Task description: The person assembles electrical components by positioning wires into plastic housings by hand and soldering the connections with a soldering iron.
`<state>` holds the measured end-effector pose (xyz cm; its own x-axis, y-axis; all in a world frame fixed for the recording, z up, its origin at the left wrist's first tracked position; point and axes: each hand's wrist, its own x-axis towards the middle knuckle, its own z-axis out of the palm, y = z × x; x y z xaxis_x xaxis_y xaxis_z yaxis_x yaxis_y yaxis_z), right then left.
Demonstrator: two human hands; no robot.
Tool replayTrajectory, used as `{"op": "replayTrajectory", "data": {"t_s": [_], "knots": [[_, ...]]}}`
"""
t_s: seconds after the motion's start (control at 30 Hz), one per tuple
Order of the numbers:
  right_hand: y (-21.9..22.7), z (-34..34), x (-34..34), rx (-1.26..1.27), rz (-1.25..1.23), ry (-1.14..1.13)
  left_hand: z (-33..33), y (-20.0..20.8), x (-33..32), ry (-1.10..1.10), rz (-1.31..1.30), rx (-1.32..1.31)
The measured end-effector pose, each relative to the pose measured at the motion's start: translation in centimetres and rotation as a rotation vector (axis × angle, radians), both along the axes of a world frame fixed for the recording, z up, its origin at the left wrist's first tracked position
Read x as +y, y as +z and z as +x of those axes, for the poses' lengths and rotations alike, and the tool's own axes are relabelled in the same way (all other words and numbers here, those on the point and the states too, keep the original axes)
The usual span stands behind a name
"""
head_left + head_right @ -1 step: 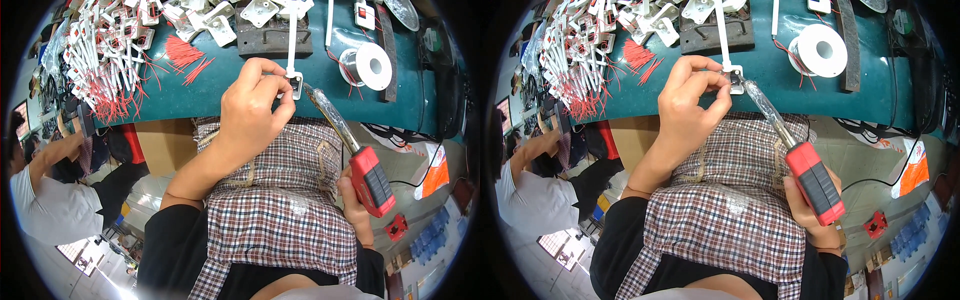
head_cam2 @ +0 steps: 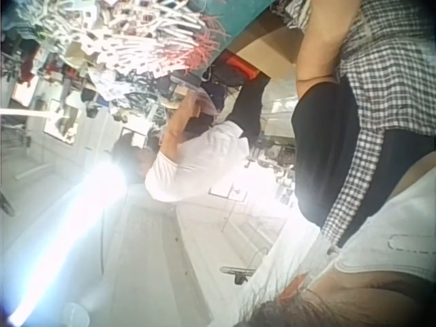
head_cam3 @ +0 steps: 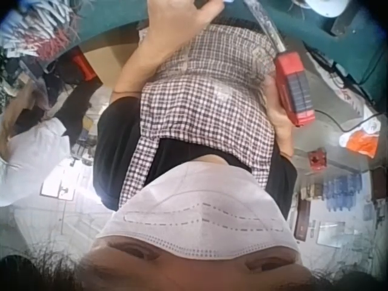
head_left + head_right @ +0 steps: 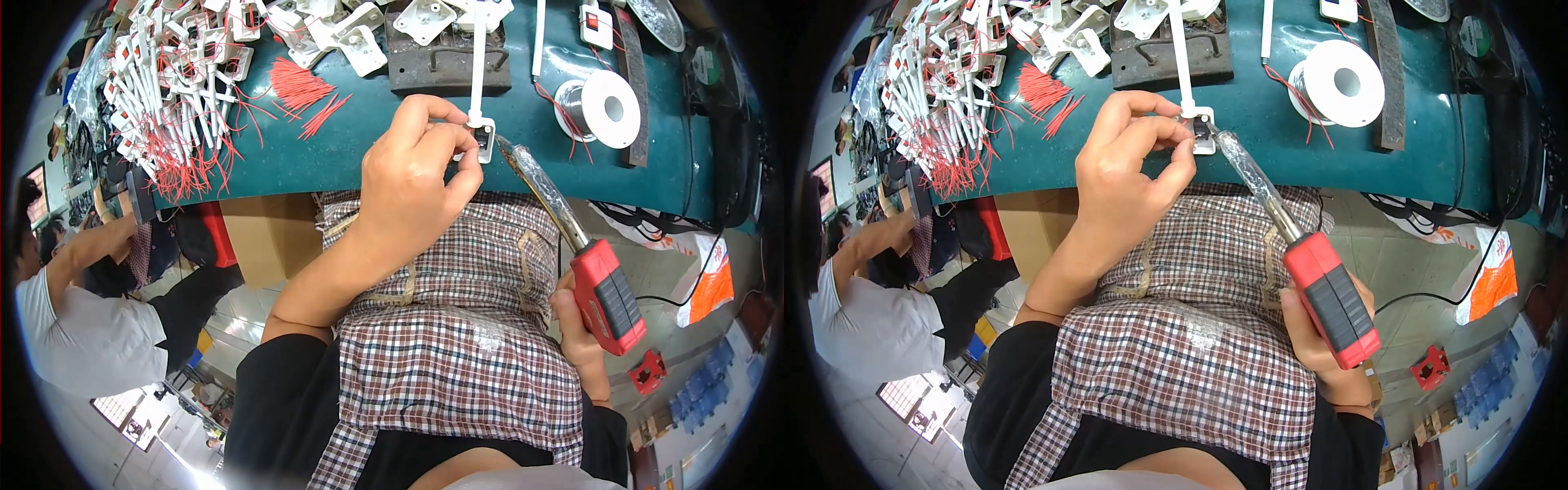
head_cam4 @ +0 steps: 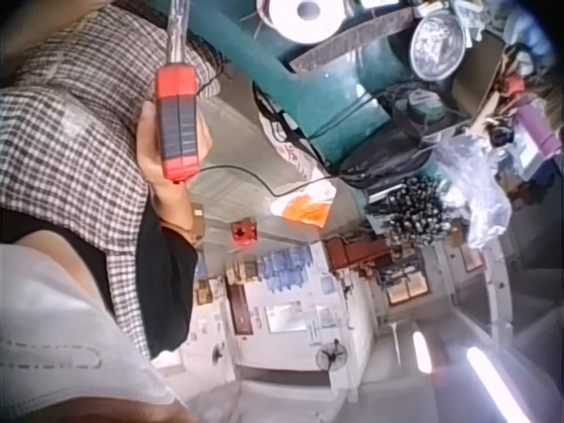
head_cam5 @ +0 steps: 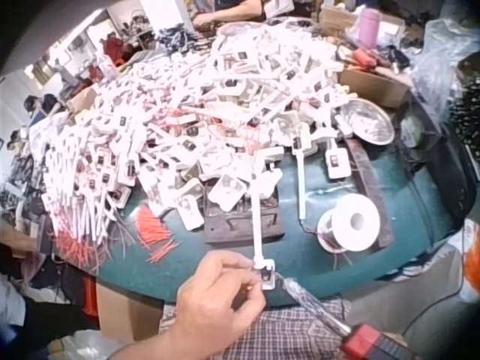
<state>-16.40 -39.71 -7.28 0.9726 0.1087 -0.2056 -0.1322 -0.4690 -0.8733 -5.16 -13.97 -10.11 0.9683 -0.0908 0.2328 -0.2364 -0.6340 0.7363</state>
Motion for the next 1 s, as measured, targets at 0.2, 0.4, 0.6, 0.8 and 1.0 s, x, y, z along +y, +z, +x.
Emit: {"op": "replayTrajectory", "data": {"t_s": [0.2, 0.4, 0.6, 0.8, 1.0], "knots": [[0.2, -0.2, 0.3, 0.056, 0.007, -0.008, -0.1, -0.4, -0.1, 0.024, -0.052, -0.07], [0.0, -0.4, 1.1, 0.111, 0.216, -0.141, -0.2, -0.2, 0.1, 0.012, -0.003, -0.038], [0.0, -0.5, 1.6, 0.105, 0.31, -0.23, -0.2, -0.3, 0.2, -0.005, -0.013, -0.087], [-0.3, -0.9, 1.6, 0.129, 0.331, -0.305, -0.2, -0.5, 0.0, 0.002, -0.015, -0.105], [-0.1, -0.4, 1.5, 0.087, 0.327, -0.228, -0.3, -0.4, 0.0, -0.013, -0.06, -0.067]]}}
